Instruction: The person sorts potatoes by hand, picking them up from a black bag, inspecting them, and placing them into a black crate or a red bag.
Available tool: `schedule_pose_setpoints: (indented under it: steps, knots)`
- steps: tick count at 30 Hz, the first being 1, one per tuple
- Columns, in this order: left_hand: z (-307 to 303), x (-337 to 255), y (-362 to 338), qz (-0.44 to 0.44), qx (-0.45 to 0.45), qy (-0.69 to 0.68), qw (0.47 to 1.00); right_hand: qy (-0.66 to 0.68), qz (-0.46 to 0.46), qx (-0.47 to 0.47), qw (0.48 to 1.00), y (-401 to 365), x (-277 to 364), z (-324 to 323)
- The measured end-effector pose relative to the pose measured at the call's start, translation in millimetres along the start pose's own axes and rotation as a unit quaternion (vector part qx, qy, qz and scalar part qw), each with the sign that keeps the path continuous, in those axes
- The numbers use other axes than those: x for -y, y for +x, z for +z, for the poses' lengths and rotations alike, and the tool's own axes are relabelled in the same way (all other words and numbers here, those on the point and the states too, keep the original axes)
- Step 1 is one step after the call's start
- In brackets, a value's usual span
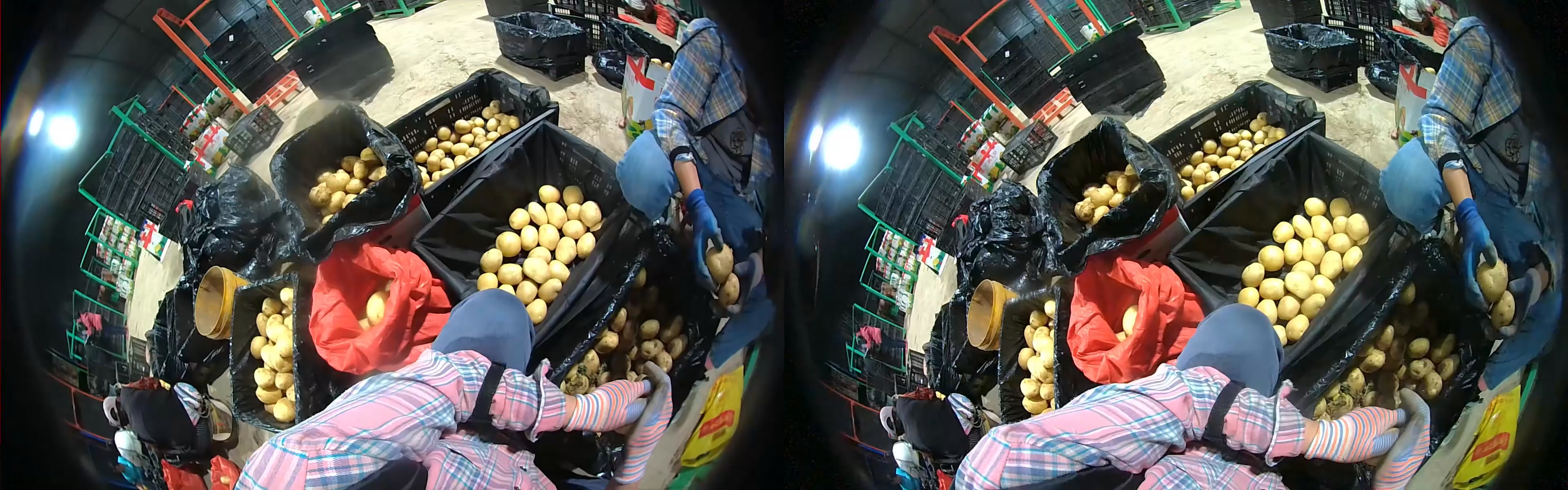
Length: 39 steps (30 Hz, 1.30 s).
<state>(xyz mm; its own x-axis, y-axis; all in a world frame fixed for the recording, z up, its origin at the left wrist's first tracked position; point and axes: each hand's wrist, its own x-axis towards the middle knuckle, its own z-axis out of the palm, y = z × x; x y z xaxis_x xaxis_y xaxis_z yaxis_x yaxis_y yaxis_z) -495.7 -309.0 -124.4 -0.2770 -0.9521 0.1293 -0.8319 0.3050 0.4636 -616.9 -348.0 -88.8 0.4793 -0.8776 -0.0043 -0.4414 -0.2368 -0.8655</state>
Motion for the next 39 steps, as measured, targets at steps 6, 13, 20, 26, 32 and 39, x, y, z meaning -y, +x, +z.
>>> schedule_pose_setpoints:
  steps: [6, 13, 20, 26, 32, 39]
  knots:
    - [3.5, -7.7, -5.4, -0.08, -0.039, -0.494, 0.865, 0.089, 0.093, 0.015, 0.992, 6.7, -0.2, -12.0]
    - [16.2, -1.5, -1.4, -0.016, -0.008, -0.635, 0.772, 0.129, 0.07, 0.025, 0.989, 6.2, -4.9, -17.2]
    - [16.2, 0.7, -4.2, -0.113, 0.036, -0.864, 0.489, 0.17, 0.067, -0.038, 0.982, 15.1, -62.3, -14.5]
    - [-26.8, 27.5, 6.3, -0.214, -0.016, -0.872, 0.439, 0.011, -0.092, -0.132, 0.987, 5.7, -6.0, 1.5]
    - [-24.6, 26.8, 9.0, -0.182, -0.073, -0.892, 0.408, 0.071, -0.01, -0.079, 0.994, 2.1, -5.5, -8.0]
    - [-22.9, 29.5, 9.3, -0.204, -0.054, -0.876, 0.433, -0.001, 0.0, -0.077, 0.997, -4.0, -49.9, -13.7]
